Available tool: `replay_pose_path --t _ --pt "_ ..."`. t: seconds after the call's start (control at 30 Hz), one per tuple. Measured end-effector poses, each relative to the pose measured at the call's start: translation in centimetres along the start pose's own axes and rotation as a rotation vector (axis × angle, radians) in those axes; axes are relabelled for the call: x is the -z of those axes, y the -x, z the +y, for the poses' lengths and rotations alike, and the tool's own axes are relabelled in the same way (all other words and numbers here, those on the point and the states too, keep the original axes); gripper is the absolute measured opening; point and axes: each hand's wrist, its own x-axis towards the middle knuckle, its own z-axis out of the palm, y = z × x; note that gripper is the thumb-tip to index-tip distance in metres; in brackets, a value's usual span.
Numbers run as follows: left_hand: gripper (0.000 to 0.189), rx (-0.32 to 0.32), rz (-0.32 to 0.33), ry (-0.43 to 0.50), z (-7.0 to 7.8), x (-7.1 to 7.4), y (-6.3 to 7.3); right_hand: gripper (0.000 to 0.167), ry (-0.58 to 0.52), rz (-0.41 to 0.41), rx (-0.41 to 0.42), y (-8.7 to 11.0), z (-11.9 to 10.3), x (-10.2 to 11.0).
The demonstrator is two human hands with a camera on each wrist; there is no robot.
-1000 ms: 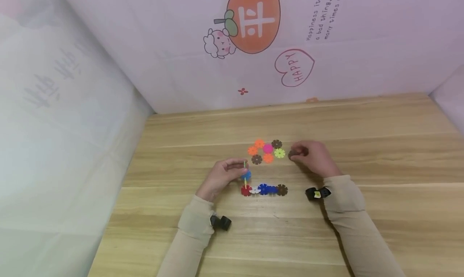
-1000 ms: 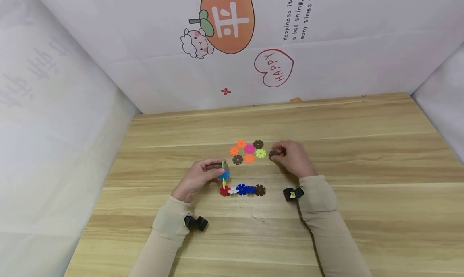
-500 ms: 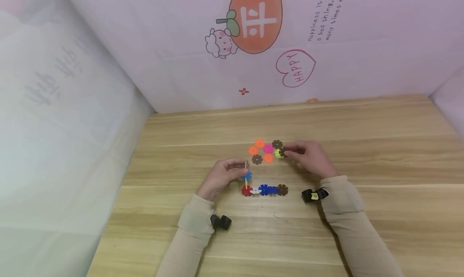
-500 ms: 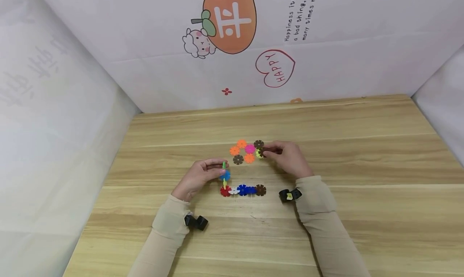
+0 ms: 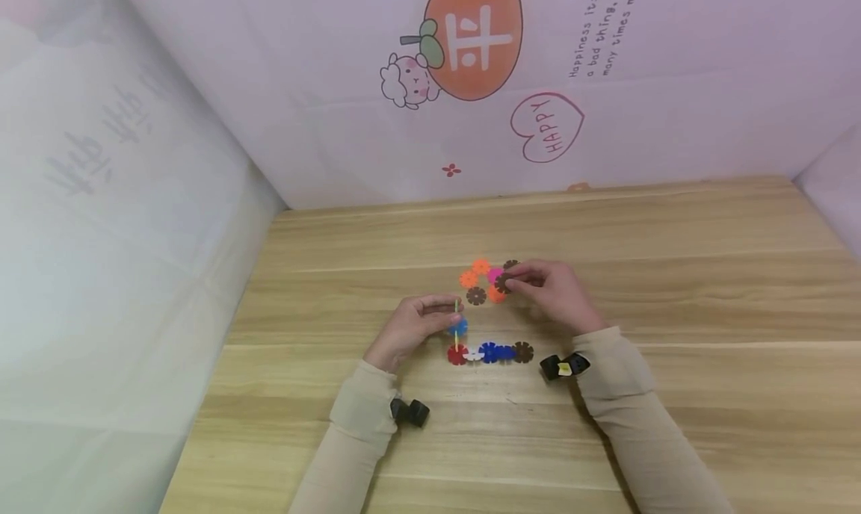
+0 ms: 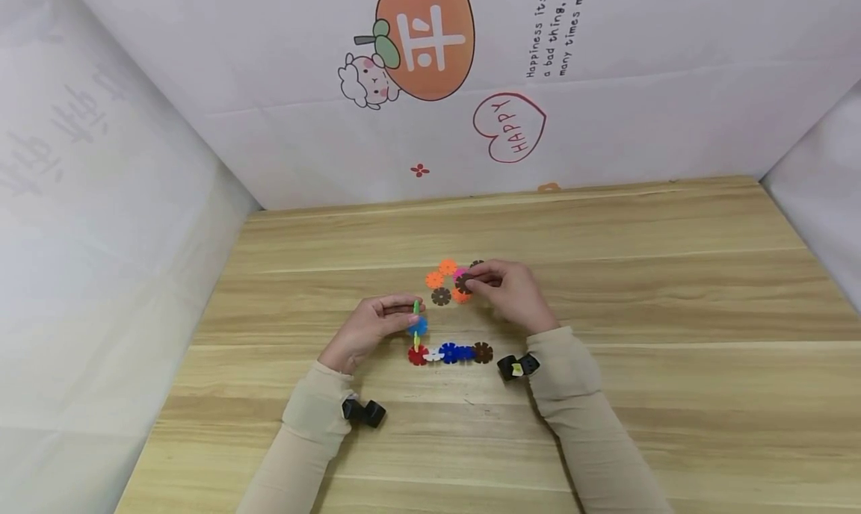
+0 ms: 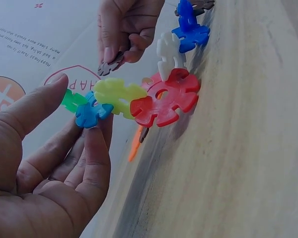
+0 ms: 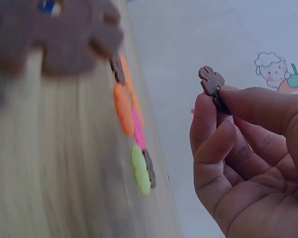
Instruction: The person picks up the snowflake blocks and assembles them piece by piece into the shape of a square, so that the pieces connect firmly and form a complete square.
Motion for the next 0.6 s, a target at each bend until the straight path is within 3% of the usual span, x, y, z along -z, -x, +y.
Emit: replay_pose_path --t 0.6 --pt "0.042 0.009 0.012 -0.036 -0.2 -0.1 -0.3 0.018 -0.105 -0.058 0.095 -0.3 -3.2 -3.0"
